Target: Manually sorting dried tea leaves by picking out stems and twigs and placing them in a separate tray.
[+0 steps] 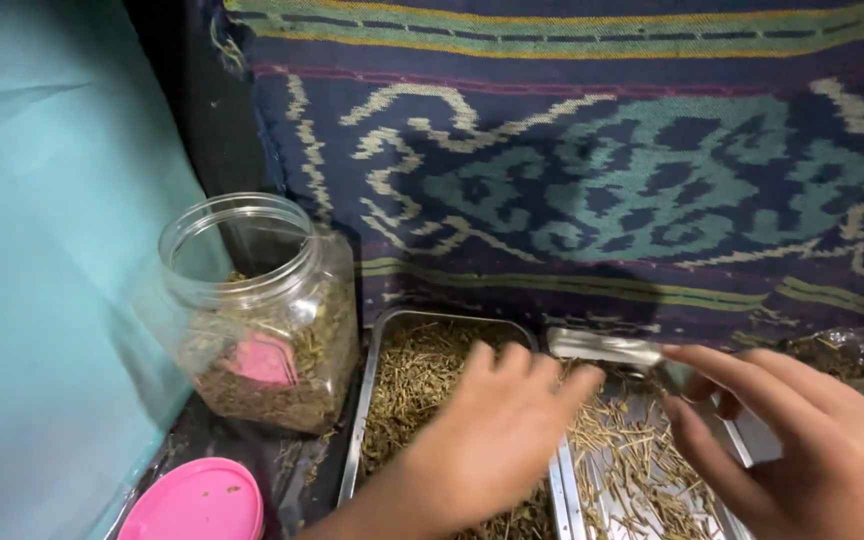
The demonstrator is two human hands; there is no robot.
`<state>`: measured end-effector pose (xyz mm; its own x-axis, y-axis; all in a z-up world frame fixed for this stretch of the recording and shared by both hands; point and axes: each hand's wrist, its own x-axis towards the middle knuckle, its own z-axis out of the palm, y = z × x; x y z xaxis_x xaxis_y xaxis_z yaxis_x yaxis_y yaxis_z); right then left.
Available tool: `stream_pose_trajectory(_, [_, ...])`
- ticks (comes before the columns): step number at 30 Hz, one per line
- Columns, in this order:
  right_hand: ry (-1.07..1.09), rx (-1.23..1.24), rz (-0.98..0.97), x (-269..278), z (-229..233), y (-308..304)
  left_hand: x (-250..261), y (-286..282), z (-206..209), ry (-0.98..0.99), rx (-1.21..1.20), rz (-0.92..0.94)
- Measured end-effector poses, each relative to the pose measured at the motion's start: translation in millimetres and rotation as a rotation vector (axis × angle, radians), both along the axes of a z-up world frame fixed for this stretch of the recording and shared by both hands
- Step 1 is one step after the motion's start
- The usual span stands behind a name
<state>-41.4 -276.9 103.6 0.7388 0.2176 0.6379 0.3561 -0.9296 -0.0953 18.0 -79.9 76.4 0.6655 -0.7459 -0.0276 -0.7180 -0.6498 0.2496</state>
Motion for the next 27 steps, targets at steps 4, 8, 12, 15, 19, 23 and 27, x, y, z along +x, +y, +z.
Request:
stream_pose_trajectory(4, [0.082, -0.001, -0.049, 8, -14, -1, 23, 35, -8, -0.202, -0.05, 0.108])
stream_pose_trajectory(8, [0.125, -0.137, 0.093, 31, -44, 9, 45, 50, -15, 0.032, 0.236, 0.285])
stream_pose_trajectory(12, [0.226, -0.222, 0.214, 42, -68, 29, 44, 54, -2, 0.084, 0.3, 0.328])
stream_pose_trajectory(15, [0.344, -0.286, 0.287, 45, -89, 42, 32, 60, 19, 0.139, 0.231, 0.38])
stream_pose_trajectory(19, [0.435, -0.389, 0.38, 45, -116, 49, 23, 68, 31, 0.215, 0.177, 0.454])
stream_pose_trajectory(23, [0.392, -0.433, 0.38, 43, -117, 54, 14, 73, 42, 0.16, 0.151, 0.442])
stream_pose_trajectory(27, [0.364, -0.421, 0.366, 44, -110, 59, 10, 75, 39, 0.108, 0.1, 0.378])
